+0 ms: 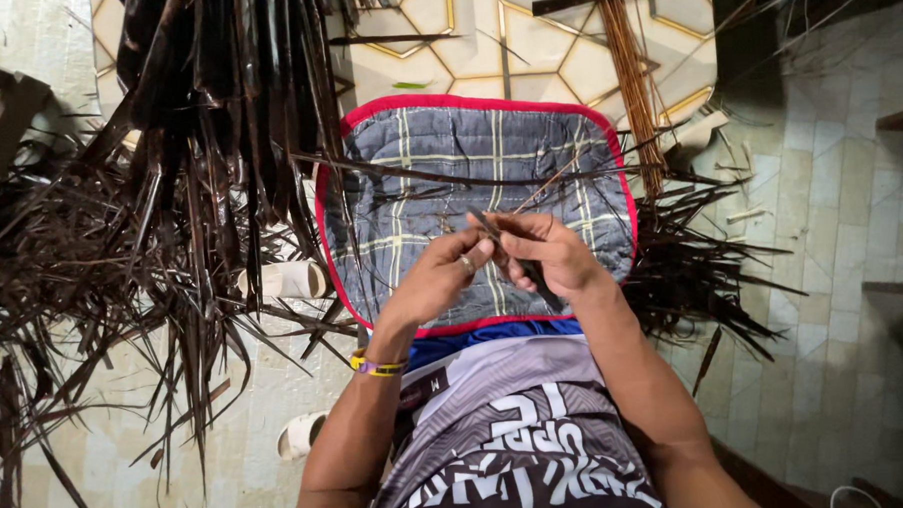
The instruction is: The person sits on the floor and repeatedly strips fibers from dried palm fronds using a knife. They hold each frond against a cushioned lap pad, pull the fibers off with one hand, and use the knife to scrape or cut the remaining material. The stripped fibers and frond pieces accumulate on the floor.
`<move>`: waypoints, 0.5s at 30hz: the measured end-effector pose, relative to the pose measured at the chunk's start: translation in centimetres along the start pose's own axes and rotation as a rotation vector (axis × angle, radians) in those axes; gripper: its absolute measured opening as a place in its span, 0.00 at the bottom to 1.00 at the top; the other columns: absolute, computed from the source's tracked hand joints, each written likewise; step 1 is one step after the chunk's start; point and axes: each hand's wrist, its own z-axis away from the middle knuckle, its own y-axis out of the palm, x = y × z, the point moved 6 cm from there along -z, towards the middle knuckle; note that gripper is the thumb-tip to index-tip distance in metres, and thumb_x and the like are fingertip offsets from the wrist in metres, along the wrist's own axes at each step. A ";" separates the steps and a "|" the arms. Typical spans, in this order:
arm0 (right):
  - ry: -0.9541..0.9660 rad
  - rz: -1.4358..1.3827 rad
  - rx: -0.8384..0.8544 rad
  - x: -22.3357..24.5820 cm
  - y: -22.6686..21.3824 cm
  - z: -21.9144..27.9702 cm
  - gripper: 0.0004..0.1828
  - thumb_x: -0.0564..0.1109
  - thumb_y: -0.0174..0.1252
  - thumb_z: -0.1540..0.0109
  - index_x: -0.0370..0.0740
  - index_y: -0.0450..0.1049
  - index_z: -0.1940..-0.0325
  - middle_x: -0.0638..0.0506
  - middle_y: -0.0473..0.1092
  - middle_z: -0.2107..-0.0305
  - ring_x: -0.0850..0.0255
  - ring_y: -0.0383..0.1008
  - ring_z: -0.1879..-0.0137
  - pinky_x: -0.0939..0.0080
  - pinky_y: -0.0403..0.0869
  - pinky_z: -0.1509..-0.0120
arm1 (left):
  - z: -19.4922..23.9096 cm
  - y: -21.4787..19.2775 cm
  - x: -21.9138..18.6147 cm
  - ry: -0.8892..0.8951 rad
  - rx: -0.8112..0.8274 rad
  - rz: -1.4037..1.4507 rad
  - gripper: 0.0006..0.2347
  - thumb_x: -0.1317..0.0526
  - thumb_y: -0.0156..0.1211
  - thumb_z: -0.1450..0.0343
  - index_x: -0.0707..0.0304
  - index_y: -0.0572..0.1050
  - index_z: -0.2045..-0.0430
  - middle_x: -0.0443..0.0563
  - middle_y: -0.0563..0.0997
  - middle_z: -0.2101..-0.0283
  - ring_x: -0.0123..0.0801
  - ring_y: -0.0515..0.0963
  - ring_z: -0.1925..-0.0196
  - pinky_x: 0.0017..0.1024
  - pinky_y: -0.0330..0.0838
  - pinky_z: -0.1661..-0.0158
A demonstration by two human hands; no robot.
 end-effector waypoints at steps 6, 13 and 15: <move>-0.051 0.036 -0.046 2.4 -4.2 -0.1 0.22 0.47 0.57 0.23 0.47 0.83 0.26 0.46 0.75 0.80 0.60 0.73 0.80 0.63 0.73 0.82 | 2.8 -0.8 -3.8 0.009 0.024 -0.166 0.17 0.56 0.55 0.12 0.65 0.87 0.63 0.41 0.66 0.78 0.28 0.62 0.71 0.29 0.62 0.66; -0.102 -0.007 0.053 5.2 -2.6 1.2 0.30 0.50 0.58 0.23 0.44 0.73 0.16 0.50 0.73 0.79 0.61 0.75 0.78 0.64 0.77 0.79 | 4.1 -2.6 -4.9 -0.021 -0.126 -0.386 0.14 0.55 0.58 0.14 0.56 0.92 0.53 0.49 0.75 0.73 0.36 0.70 0.66 0.35 0.70 0.59; -0.022 0.157 0.121 4.2 1.3 1.8 0.31 0.45 0.55 0.23 0.48 0.71 0.13 0.52 0.71 0.80 0.62 0.69 0.78 0.66 0.72 0.78 | 3.9 -2.1 -5.2 -0.076 -0.173 -0.600 0.14 0.52 0.56 0.14 0.41 0.90 0.40 0.60 0.85 0.68 0.55 0.83 0.63 0.48 0.78 0.53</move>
